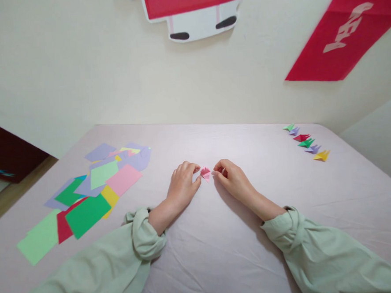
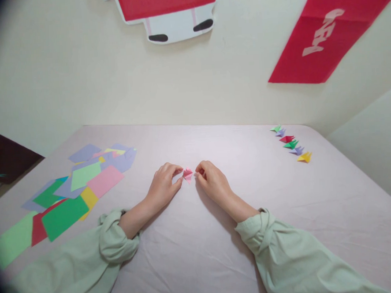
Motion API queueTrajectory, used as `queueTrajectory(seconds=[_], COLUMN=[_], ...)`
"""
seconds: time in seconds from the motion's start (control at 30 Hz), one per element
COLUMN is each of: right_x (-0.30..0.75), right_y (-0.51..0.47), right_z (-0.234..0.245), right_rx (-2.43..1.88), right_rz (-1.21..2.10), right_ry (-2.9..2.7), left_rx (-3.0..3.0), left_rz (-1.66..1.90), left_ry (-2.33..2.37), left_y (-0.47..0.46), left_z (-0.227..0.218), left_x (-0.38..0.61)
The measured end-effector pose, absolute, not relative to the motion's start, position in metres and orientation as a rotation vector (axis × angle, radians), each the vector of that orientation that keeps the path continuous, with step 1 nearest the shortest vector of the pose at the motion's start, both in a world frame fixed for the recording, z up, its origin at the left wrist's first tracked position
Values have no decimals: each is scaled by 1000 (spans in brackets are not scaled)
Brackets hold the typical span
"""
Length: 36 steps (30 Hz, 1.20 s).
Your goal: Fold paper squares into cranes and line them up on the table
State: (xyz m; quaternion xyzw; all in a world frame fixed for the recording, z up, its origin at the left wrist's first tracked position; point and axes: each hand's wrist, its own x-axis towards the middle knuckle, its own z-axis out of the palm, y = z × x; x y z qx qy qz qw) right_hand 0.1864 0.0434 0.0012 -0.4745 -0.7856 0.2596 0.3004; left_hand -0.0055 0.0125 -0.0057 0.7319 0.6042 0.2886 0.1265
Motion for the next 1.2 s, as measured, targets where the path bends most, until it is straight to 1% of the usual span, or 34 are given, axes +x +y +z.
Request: queueTrajectory(seconds=[0.3, 0.57, 0.77, 1.2], right_x=[180, 180, 184, 178], right_y=[42, 42, 39, 40], right_z=[6, 6, 8, 3], right_rx=[-1376, -1373, -1240, -1316], right_rz=[615, 614, 649, 592], right_ry=[-2221, -2177, -2268, -2230], left_rx=[2121, 2107, 2095, 2005], left_rz=[833, 853, 870, 935], left_ry=[1728, 1684, 1599, 1519], left_y=[17, 18, 14, 15], left_z=[-6, -5, -4, -1], left_x=[-2, -4, -6, 0])
